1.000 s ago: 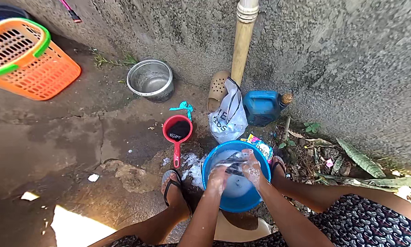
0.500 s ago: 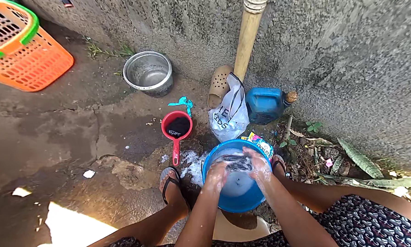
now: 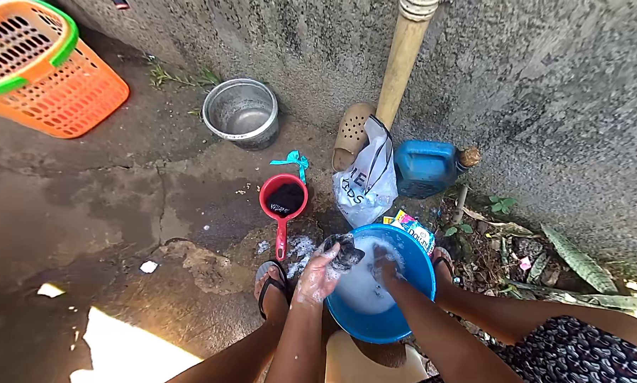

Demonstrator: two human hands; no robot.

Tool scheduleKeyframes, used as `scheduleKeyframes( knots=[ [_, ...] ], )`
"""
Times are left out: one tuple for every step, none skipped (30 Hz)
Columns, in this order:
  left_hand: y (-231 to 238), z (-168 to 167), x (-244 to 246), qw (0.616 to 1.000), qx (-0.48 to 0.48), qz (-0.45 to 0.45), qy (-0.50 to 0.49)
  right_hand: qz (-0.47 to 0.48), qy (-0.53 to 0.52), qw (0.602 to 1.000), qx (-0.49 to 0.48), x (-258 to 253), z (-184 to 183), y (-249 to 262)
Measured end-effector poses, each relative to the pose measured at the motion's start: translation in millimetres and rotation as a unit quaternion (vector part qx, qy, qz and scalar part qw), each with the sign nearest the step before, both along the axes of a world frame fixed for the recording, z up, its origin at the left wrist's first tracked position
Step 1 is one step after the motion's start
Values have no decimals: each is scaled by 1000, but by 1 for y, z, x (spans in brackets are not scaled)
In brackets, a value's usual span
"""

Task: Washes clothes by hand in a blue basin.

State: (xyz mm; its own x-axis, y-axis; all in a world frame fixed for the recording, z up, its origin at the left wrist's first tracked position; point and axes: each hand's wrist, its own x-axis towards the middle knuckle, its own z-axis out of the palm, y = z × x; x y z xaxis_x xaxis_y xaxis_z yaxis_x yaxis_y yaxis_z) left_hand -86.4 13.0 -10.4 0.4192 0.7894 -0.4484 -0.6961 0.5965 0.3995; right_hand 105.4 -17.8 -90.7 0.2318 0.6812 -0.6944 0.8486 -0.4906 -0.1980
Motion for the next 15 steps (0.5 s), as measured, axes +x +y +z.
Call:
scheduleKeyframes(
  knots=[
    [-1,-2,1,1000,5,5,-6,7,-11,1000,-15,-3,-1,1],
    [-1,-2,2,1000,9,11,-6,4,-18,1000,-19,-5,1,3],
    [-2,-1,4,1000,7,18,-1,0,-24,1000,-11,-6,3,4],
    [-2,2,6,1000,0,24,11,-4,-34,999,8,-6,3,3],
    [-2,6,7,999,-13,31,30,1,-49,998,32,-4,2,2],
    [1,9,10,997,-29,43,53,12,-59,997,53,-4,3,2],
    [4,12,11,995,-43,55,74,25,-57,996,57,-6,7,4],
    [6,13,11,993,-54,64,87,35,-44,997,43,-9,11,3],
    [8,12,11,991,-62,70,94,37,-29,999,13,-11,15,3],
    [8,12,11,990,-68,73,98,38,-22,999,-18,-11,14,2],
    [9,12,10,990,-73,72,101,31,-21,998,-42,-10,11,1],
    [10,13,10,989,-76,71,102,18,-24,998,-54,-9,8,0],
    [10,14,10,990,-78,69,97,5,-28,998,-62,-8,4,0],
    [9,14,9,991,-76,66,90,2,-27,997,-69,-7,0,-1],
    [8,14,8,992,-74,61,85,-3,-13,997,-71,-4,-4,-2]
  ],
)
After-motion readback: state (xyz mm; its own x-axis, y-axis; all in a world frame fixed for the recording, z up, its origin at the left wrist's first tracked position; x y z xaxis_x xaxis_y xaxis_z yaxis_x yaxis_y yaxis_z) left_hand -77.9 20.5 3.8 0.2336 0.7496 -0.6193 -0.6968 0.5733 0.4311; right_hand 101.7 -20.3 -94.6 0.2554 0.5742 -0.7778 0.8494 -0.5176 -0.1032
